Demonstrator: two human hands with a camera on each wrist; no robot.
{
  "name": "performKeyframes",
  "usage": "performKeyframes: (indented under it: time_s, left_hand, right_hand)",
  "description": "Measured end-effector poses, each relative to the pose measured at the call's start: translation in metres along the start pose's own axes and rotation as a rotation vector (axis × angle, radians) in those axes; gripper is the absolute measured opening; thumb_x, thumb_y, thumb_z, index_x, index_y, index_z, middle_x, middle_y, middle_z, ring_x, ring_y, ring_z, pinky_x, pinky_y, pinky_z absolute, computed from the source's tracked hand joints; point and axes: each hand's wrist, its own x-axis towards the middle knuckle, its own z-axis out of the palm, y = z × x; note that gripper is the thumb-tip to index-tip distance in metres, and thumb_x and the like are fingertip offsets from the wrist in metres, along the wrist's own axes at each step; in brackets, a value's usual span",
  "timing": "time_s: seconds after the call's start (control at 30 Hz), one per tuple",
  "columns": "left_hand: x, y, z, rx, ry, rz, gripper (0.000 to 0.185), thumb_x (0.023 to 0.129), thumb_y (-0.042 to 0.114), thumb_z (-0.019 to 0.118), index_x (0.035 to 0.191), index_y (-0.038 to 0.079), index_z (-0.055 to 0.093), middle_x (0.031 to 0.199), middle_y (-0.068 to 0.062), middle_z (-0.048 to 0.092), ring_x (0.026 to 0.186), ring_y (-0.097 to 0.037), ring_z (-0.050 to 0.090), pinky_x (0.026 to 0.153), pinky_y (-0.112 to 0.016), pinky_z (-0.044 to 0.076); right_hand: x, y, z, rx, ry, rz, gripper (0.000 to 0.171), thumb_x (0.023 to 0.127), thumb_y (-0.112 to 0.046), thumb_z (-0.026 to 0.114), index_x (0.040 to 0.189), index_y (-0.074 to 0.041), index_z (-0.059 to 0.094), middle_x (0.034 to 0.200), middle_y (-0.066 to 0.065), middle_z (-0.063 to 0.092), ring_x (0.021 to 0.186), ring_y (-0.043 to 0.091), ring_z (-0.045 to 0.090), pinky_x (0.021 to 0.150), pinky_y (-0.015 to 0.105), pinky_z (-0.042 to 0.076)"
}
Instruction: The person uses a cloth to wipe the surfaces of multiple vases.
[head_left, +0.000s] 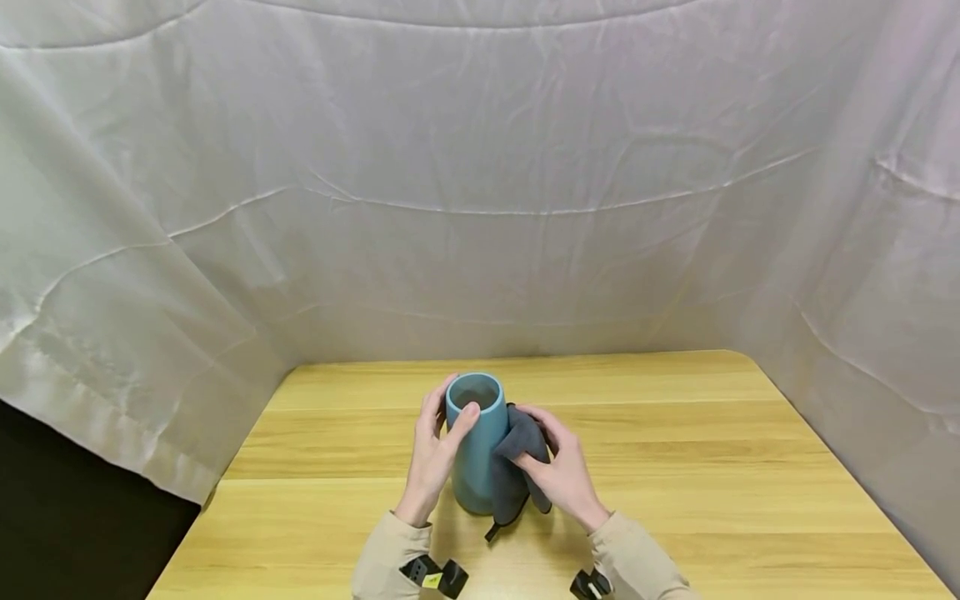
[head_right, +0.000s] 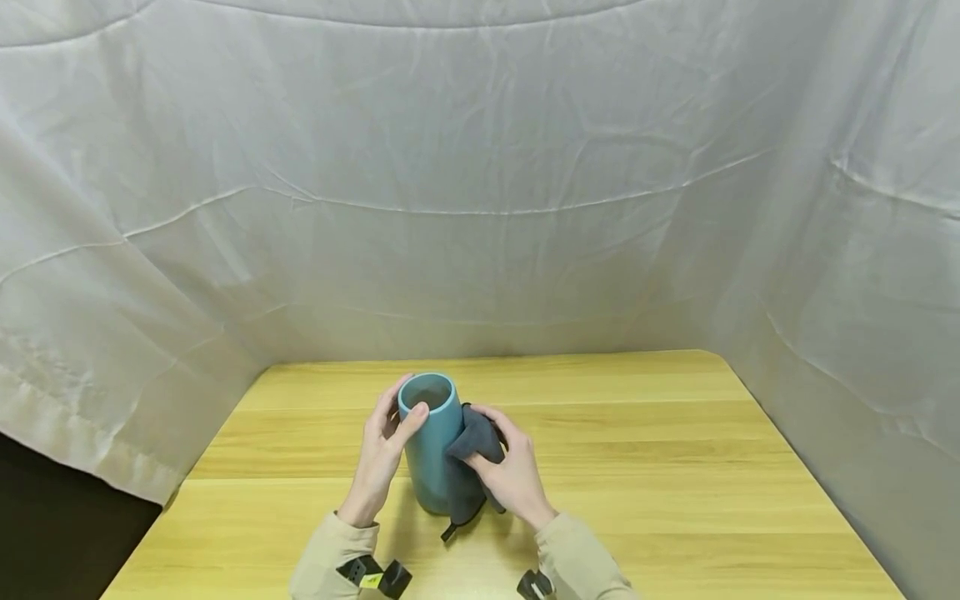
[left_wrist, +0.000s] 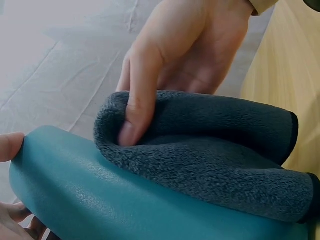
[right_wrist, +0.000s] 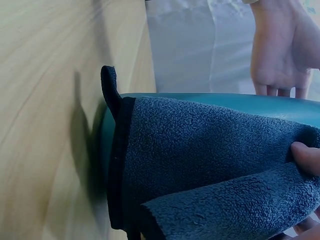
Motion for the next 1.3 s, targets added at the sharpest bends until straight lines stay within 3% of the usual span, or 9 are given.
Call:
performKeyframes:
  time_s: [0.9,1.3]
  left_hand:
    - [-0.0022,-0.0013,0.0018,-0.022,0.007,-0.011,0.055,0.095,0.02,0.067,0.147,0.017,0.05,0.137,-0.013,0.05,0.133,-0.029,0.05,0.115,-0.051,0.034]
    - [-0.0015,-0.0032,0.0016,-0.009,0.012,0.019,0.053,0.095,0.019,0.067,0.146,0.012,0.051,0.137,-0.016,0.051,0.132,-0.03,0.051,0.117,-0.054,0.032]
  right_hand:
    - [-0.0083,0.0023,0.0036,-0.013,-0.002,0.066,0.052,0.084,-0.005,0.079,0.133,-0.012,0.063,0.128,0.014,0.068,0.108,0.015,0.067,0.096,0.03,0.054]
    - [-0.0041,0.0013,0.0025,-0.03,-0.004,0.082,0.055,0.081,-0.004,0.081,0.132,-0.013,0.063,0.123,0.012,0.071,0.101,0.005,0.065,0.093,0.026,0.053]
